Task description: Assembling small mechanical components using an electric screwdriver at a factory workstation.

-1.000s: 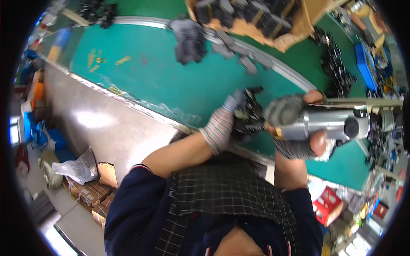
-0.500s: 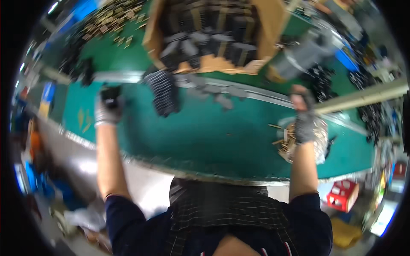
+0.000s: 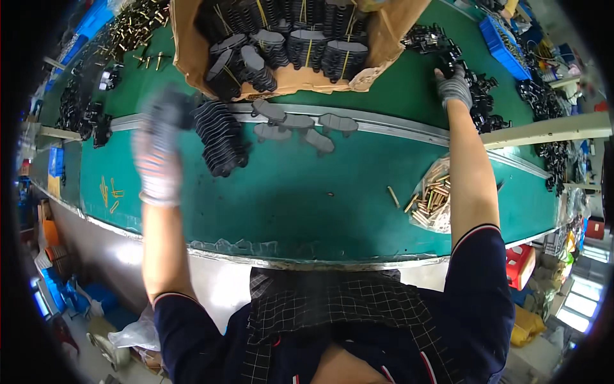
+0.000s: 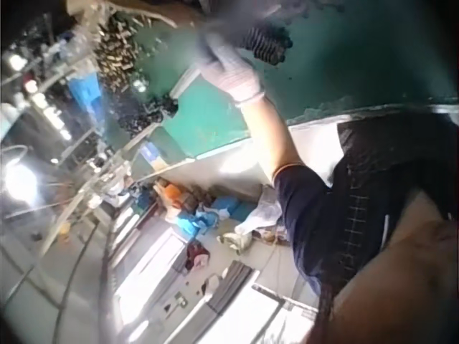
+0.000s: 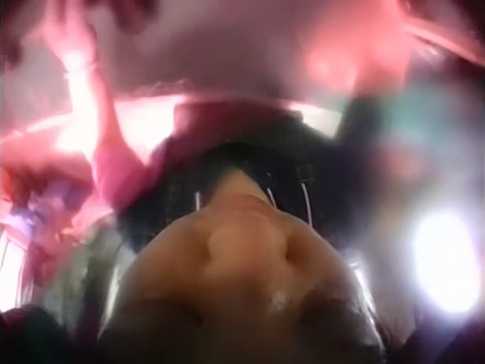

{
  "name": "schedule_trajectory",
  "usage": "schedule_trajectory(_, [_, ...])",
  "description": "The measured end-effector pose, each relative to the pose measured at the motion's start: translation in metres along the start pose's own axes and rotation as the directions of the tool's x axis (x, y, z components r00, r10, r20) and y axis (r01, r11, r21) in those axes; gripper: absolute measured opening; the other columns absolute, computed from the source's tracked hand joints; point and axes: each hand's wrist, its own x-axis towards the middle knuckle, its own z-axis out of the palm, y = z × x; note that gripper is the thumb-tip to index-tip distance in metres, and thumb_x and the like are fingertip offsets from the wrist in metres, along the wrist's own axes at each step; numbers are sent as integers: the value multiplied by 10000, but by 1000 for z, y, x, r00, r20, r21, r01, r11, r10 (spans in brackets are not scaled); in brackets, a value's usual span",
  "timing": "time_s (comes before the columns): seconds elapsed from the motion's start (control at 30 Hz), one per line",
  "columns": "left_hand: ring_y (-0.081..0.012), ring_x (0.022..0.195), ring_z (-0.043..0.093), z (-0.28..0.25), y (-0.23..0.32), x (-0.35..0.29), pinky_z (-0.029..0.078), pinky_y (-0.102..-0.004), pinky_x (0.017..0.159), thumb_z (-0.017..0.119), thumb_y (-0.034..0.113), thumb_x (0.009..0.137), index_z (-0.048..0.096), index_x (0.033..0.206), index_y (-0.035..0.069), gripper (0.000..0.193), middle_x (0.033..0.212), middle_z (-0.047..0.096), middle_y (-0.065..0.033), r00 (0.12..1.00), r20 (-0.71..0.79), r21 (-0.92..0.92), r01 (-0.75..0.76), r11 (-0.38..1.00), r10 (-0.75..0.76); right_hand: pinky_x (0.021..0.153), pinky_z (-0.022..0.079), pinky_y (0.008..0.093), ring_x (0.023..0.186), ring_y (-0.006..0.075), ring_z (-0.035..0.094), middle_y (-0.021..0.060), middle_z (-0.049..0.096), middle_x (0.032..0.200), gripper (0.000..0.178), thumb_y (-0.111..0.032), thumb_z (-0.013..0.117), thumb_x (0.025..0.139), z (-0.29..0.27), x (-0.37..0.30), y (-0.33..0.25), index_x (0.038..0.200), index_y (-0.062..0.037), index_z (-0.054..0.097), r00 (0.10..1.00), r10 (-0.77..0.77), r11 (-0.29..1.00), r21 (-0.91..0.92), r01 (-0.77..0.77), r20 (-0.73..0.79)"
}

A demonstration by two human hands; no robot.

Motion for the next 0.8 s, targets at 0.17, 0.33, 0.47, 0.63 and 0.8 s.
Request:
schedule_trajectory(0.17, [-214,812,632,66,6,-93,495,-299,739,638,87,844,631,1031,17,200,937,655,-112,891,454,52,6,999,-29,850,486,386,952,320,637,149,665,1037,575,-407,735,777,3,-22,10,1183,-61,519,961,-140,978,187,97,236])
schedule_trajectory(0.33, [-329,859,640,106,17,-144,506,-357,775,659,117,811,621,1047,8,263,974,641,-190,831,556,61,-25,998,-13,768,508,382,890,327,644,181,660,958,531,-355,725,789,-83,-186,-3,1175,-63,506,860,-453,828,469,307,236])
schedule_trajectory(0.47, [-343,945,615,123,13,-176,485,-396,840,677,169,806,572,1145,7,390,1048,623,-204,903,427,25,48,999,-54,706,513,369,790,301,646,144,655,892,393,-289,684,818,-117,-291,-7,1115,-64,558,800,-545,785,489,380,252])
schedule_trajectory(0.63, [-365,1023,577,86,9,-180,459,-420,895,722,308,786,511,1226,-2,578,1127,592,-215,901,434,192,-112,975,18,765,518,364,839,305,642,132,650,948,499,-265,669,818,-140,-310,-7,1217,-63,447,470,-880,323,810,490,67])
schedule_trajectory(0.8, [-383,1045,553,80,7,-166,434,-456,927,722,448,756,503,1227,-6,690,1137,584,-197,774,630,370,-229,901,-62,808,490,358,930,239,610,149,601,1054,287,-246,641,846,-18,-228,-23,1025,-25,609,714,-700,512,692,509,-8])
